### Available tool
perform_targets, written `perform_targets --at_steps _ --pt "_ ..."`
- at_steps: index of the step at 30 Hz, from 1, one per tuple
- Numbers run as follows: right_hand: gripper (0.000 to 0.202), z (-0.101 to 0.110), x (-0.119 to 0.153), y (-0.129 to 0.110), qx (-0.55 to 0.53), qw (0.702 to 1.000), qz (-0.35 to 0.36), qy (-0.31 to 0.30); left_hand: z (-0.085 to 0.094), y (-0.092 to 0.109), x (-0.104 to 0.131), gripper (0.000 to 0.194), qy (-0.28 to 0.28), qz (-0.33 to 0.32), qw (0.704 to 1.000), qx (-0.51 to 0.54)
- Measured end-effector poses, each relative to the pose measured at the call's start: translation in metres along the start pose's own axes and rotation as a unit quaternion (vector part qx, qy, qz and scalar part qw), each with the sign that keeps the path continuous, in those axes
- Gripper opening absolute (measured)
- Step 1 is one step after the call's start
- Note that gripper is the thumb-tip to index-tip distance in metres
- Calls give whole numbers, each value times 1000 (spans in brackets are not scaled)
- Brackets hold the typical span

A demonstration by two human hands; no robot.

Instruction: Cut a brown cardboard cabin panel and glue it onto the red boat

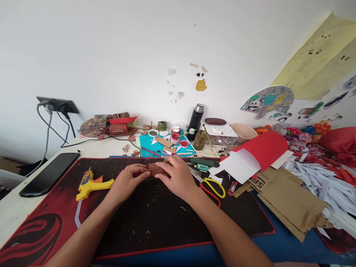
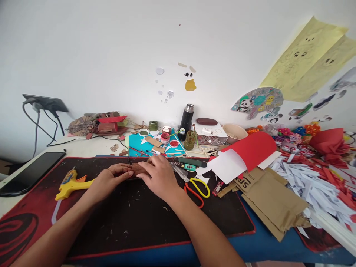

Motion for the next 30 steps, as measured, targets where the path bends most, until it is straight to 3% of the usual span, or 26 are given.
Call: perform_targets --at_steps 6,15,30 --pt "25 -12 -5 4 23 1000 14 -16 -4 -5 2 50 -3 9 1000 27" --pt "35 -21 -3 3 -17 999 8 -27 -6 -11 1 50 -1 20 999 48" --pt "30 -26 3 7 -50 998 20 11 -10 -16 2 41 4 28 995 92"
Point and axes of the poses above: each hand's wrist, its own x-axis away from the middle knuckle, its own z-axis out of the back of the hand, y = z × x, the point moved 7 cm from there along -x, towards the middle knuckle, and after that the axes turned 9 degrees about -x, right-handed, at the moved point
